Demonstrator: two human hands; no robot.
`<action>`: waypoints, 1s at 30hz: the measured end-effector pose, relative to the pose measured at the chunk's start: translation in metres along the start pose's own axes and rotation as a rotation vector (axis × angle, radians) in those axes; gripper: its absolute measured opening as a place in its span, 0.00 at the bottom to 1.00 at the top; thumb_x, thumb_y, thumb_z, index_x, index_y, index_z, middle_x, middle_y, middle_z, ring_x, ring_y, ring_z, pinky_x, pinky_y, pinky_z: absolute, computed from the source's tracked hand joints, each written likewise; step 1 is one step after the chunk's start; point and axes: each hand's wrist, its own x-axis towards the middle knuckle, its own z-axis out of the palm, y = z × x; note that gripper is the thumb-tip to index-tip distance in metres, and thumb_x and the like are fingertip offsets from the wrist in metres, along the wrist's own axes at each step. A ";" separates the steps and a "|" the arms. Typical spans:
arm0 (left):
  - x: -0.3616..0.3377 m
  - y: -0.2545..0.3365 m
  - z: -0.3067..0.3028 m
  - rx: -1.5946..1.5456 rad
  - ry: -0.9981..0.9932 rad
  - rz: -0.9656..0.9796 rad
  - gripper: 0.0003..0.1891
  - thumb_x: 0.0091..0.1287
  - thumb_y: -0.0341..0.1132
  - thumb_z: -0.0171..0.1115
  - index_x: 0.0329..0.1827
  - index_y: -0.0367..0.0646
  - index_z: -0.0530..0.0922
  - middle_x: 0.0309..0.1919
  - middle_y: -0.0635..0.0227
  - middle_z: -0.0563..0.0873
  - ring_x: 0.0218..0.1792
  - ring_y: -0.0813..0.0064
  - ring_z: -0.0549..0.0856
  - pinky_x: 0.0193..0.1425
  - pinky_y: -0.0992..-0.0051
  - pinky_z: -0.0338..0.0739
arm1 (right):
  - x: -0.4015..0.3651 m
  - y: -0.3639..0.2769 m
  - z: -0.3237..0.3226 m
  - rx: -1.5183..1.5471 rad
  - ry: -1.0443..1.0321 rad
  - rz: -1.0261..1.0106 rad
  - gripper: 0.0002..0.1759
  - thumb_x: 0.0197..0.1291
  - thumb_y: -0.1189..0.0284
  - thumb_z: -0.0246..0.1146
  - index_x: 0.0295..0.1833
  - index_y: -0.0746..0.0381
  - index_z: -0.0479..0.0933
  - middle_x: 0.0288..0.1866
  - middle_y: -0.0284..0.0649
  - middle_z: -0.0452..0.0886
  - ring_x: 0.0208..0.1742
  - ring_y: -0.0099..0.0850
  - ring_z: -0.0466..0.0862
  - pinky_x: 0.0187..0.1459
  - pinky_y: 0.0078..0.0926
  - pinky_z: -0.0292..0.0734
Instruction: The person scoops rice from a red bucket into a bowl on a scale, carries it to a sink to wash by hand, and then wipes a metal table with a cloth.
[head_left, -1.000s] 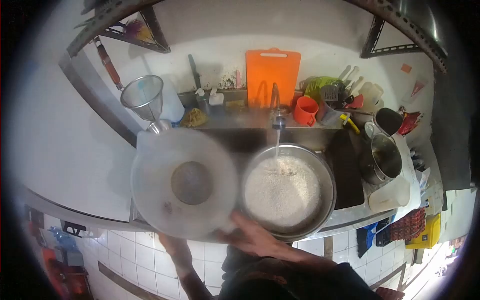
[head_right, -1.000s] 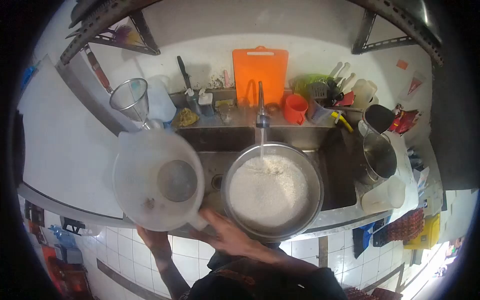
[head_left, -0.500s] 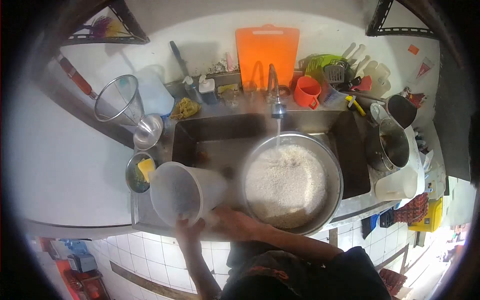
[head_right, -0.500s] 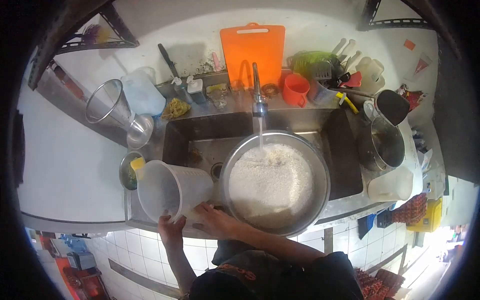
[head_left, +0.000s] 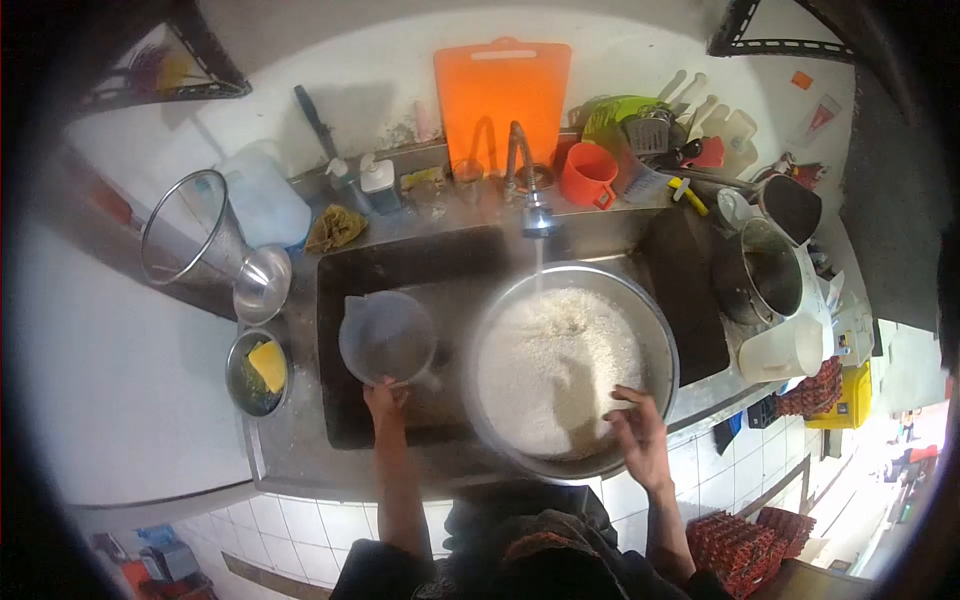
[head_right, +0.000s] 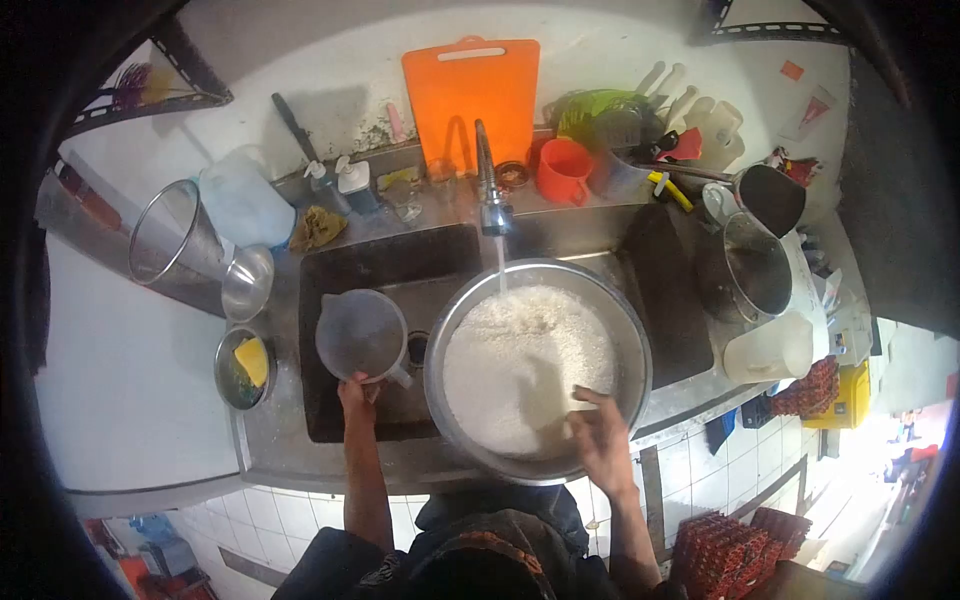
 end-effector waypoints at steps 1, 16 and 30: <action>0.013 -0.011 0.008 0.000 -0.015 -0.002 0.11 0.67 0.33 0.54 0.46 0.35 0.72 0.42 0.55 0.79 0.40 0.56 0.85 0.49 0.56 0.85 | -0.004 0.005 -0.007 0.027 0.140 0.015 0.21 0.69 0.73 0.62 0.64 0.66 0.70 0.59 0.43 0.78 0.50 0.31 0.84 0.51 0.31 0.79; 0.109 -0.090 0.094 0.273 -0.327 -0.207 0.25 0.70 0.39 0.55 0.68 0.39 0.68 0.58 0.55 0.79 0.51 0.54 0.84 0.45 0.57 0.80 | -0.035 0.018 -0.018 0.022 0.394 0.086 0.21 0.72 0.66 0.58 0.63 0.68 0.70 0.54 0.46 0.81 0.46 0.32 0.84 0.51 0.30 0.76; 0.135 -0.099 0.046 -0.070 -0.963 -0.225 0.28 0.70 0.49 0.62 0.68 0.45 0.69 0.58 0.64 0.76 0.57 0.63 0.78 0.61 0.61 0.75 | -0.046 0.005 -0.016 -0.056 0.348 0.122 0.19 0.69 0.73 0.60 0.64 0.64 0.71 0.51 0.46 0.81 0.52 0.36 0.84 0.53 0.34 0.79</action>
